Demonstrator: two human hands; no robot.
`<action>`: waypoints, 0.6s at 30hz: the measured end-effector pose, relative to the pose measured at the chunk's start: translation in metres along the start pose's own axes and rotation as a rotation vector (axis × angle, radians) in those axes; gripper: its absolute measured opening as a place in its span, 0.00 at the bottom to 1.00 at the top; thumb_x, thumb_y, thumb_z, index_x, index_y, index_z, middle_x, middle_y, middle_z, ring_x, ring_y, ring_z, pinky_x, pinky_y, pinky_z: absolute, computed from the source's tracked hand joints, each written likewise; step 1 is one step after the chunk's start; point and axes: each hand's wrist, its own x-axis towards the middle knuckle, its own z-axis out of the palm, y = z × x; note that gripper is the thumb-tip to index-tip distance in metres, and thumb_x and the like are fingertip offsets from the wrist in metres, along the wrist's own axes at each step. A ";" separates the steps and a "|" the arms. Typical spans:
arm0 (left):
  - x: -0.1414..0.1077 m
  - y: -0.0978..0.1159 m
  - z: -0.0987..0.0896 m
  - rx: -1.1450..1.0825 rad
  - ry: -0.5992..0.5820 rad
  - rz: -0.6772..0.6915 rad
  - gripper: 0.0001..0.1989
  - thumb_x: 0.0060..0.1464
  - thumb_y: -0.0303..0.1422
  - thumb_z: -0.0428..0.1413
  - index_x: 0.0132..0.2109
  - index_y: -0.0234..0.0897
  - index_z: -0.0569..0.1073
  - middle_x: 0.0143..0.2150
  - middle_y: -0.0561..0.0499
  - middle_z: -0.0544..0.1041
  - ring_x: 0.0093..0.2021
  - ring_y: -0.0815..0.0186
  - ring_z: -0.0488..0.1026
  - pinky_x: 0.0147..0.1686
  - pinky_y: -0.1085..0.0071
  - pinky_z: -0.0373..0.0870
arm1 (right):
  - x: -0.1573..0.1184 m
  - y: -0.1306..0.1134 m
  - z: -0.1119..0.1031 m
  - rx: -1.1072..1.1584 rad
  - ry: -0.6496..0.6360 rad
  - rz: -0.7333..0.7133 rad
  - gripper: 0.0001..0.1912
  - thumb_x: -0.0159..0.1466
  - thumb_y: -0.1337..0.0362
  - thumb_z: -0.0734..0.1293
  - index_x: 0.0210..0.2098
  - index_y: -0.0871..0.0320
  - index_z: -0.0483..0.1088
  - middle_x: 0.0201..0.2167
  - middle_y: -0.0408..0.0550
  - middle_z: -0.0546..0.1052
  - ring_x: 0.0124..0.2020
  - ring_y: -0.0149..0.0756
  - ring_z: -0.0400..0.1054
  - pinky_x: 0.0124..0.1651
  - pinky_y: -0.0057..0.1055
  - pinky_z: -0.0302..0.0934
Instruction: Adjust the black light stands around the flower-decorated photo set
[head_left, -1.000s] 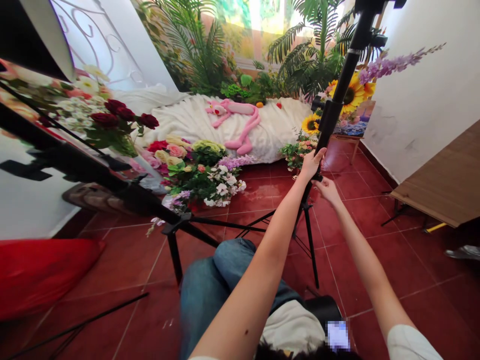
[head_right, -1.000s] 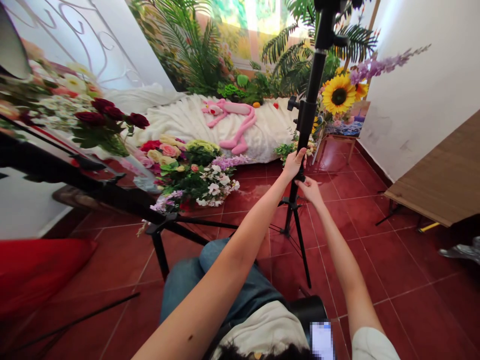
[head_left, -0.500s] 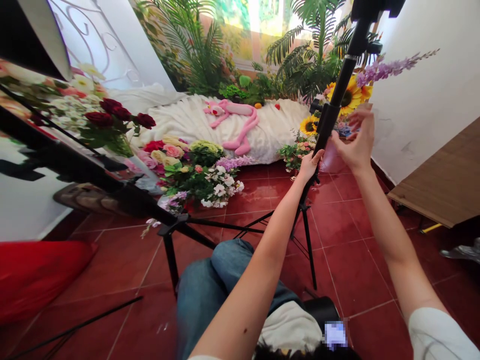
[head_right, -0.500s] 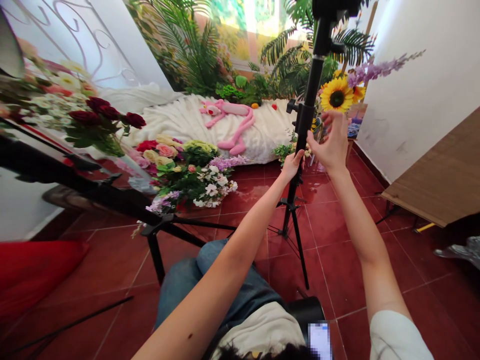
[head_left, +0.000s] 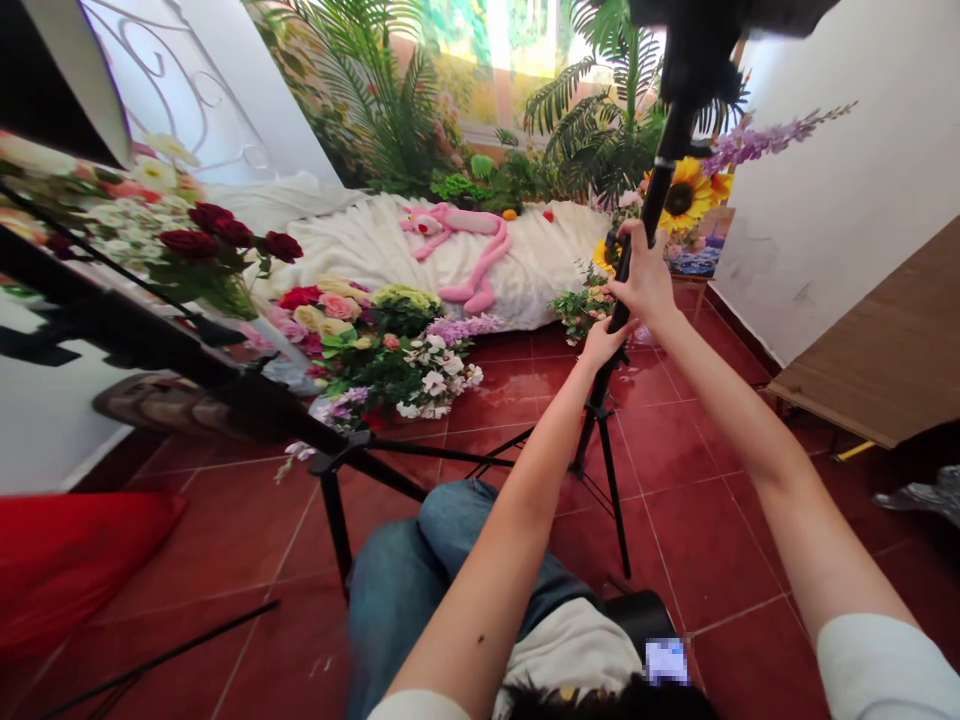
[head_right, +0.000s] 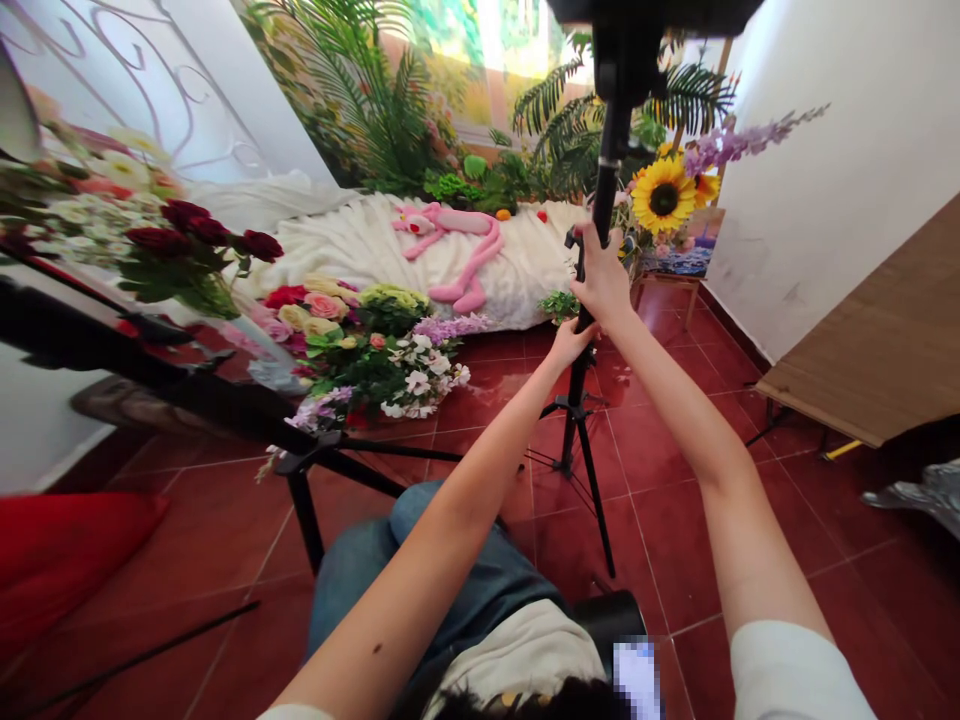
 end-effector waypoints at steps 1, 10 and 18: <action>-0.002 -0.003 0.000 -0.014 0.024 0.002 0.18 0.43 0.45 0.66 0.28 0.35 0.72 0.25 0.54 0.75 0.26 0.72 0.69 0.31 0.74 0.65 | -0.008 0.000 0.004 0.008 -0.016 0.010 0.28 0.61 0.65 0.69 0.59 0.53 0.59 0.59 0.58 0.60 0.43 0.41 0.70 0.42 0.40 0.71; -0.002 -0.011 0.009 -0.126 0.169 -0.071 0.13 0.34 0.23 0.64 0.32 0.33 0.73 0.29 0.52 0.79 0.33 0.66 0.75 0.36 0.72 0.71 | -0.048 0.005 0.030 0.023 -0.055 0.094 0.27 0.60 0.66 0.69 0.57 0.51 0.61 0.58 0.56 0.61 0.42 0.42 0.68 0.41 0.40 0.69; 0.001 -0.023 0.008 -0.186 0.151 -0.058 0.10 0.37 0.24 0.64 0.29 0.33 0.72 0.28 0.53 0.77 0.31 0.69 0.73 0.36 0.72 0.70 | -0.050 -0.002 0.039 0.042 0.024 0.159 0.24 0.61 0.64 0.69 0.56 0.50 0.63 0.58 0.57 0.62 0.42 0.44 0.69 0.38 0.39 0.68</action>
